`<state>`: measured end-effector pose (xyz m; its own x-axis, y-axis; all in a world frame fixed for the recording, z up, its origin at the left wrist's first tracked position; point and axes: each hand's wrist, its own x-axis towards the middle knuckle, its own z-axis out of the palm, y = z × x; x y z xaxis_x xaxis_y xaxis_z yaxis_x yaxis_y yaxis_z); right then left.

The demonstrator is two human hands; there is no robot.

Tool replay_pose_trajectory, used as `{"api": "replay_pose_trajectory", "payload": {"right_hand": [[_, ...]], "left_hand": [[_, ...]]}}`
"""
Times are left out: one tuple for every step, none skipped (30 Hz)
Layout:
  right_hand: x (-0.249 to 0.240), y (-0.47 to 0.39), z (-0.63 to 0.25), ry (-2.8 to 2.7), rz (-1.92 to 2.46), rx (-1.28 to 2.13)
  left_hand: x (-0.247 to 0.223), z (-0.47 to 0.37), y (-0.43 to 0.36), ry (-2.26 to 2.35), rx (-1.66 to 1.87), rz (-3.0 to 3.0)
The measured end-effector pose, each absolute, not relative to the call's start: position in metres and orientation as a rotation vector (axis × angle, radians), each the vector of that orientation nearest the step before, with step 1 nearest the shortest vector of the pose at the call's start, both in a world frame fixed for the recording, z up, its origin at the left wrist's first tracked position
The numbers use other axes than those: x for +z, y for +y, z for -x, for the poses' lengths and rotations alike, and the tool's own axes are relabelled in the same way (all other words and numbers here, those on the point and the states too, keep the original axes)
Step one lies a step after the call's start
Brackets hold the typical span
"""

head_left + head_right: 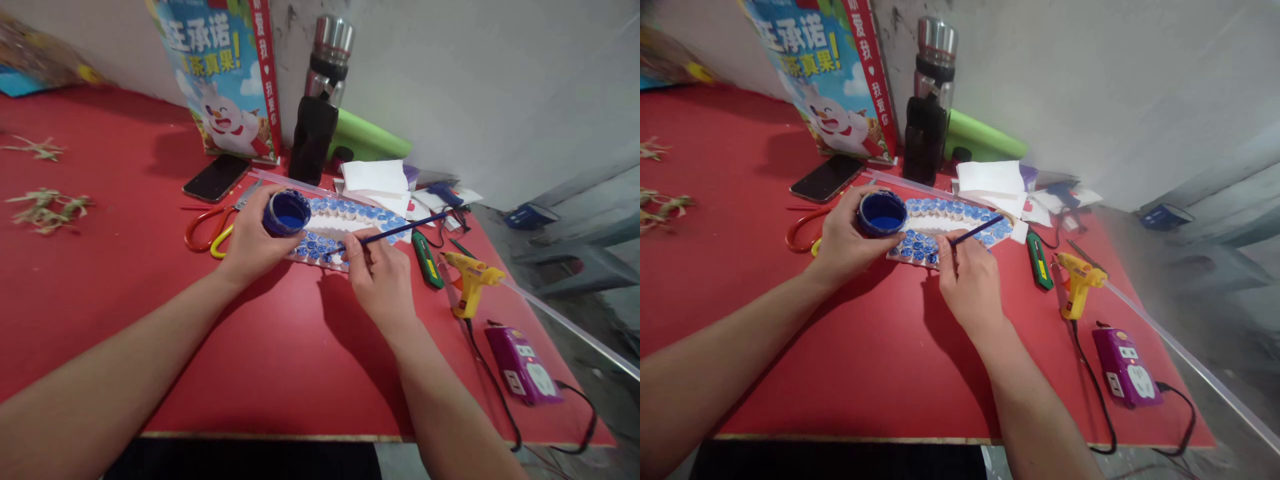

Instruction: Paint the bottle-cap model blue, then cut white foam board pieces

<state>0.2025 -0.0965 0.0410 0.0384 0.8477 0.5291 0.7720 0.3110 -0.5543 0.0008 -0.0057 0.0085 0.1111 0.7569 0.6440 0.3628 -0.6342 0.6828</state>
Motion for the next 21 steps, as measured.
{"api": "replay_pose_trajectory", "payload": {"right_hand": [[0.041, -0.097, -0.202, -1.736, 1.466, 0.121], [0.041, -0.097, -0.202, -1.739, 1.466, 0.13], [0.041, -0.097, -0.202, -1.741, 1.467, 0.136], [0.041, -0.097, -0.202, -1.74, 1.466, 0.138], [0.041, -0.097, -0.201, -1.737, 1.463, 0.138], [0.041, -0.097, -0.201, -1.736, 1.462, 0.138], [0.04, -0.097, -0.201, -1.736, 1.462, 0.138], [0.039, -0.097, -0.201, -1.736, 1.465, 0.138], [0.039, -0.097, -0.201, -1.736, 1.467, 0.137], [0.038, -0.097, -0.201, -1.738, 1.469, 0.137], [0.038, -0.097, -0.201, -1.739, 1.469, 0.135], [0.039, -0.097, -0.202, -1.736, 1.465, 0.128], [0.04, -0.098, -0.203, -1.726, 1.457, 0.119], [0.041, -0.098, -0.205, -1.709, 1.448, 0.109], [0.043, -0.098, -0.207, -1.68, 1.44, 0.098], [0.045, -0.098, -0.209, -1.641, 1.435, 0.09], [0.047, -0.098, -0.212, -1.597, 1.432, 0.092], [0.049, -0.098, -0.214, -1.556, 1.431, 0.103], [0.05, -0.097, -0.216, -1.525, 1.433, 0.115], [0.05, -0.097, -0.218, -1.509, 1.437, 0.123], [0.05, -0.096, -0.219, -1.508, 1.443, 0.124]], "left_hand": [[0.009, -0.001, -0.006, 1.085, 1.535, -2.038], [0.009, -0.001, -0.006, 1.077, 1.54, -2.036], [0.009, -0.001, -0.006, 1.072, 1.541, -2.034], [0.009, -0.001, -0.006, 1.071, 1.543, -2.032], [0.009, -0.001, -0.006, 1.072, 1.542, -2.033], [0.009, -0.001, -0.006, 1.075, 1.539, -2.036], [0.009, -0.001, -0.006, 1.079, 1.538, -2.039], [0.009, -0.001, -0.006, 1.082, 1.538, -2.041], [0.009, -0.001, -0.006, 1.086, 1.536, -2.044], [0.009, -0.001, -0.006, 1.089, 1.537, -2.046], [0.009, -0.001, -0.006, 1.092, 1.537, -2.046], [0.009, -0.001, -0.006, 1.096, 1.538, -2.046], [0.008, -0.001, -0.006, 1.101, 1.539, -2.046], [0.008, -0.001, -0.006, 1.106, 1.538, -2.048], [0.008, -0.001, -0.006, 1.111, 1.537, -2.05], [0.008, -0.001, -0.006, 1.116, 1.538, -2.05], [0.008, -0.001, -0.006, 1.121, 1.536, -2.052], [0.008, -0.001, -0.006, 1.126, 1.533, -2.054], [0.008, -0.001, -0.006, 1.131, 1.529, -2.055], [0.008, -0.001, -0.006, 1.136, 1.523, -2.056], [0.009, -0.001, -0.006, 1.141, 1.518, -2.056]]}}
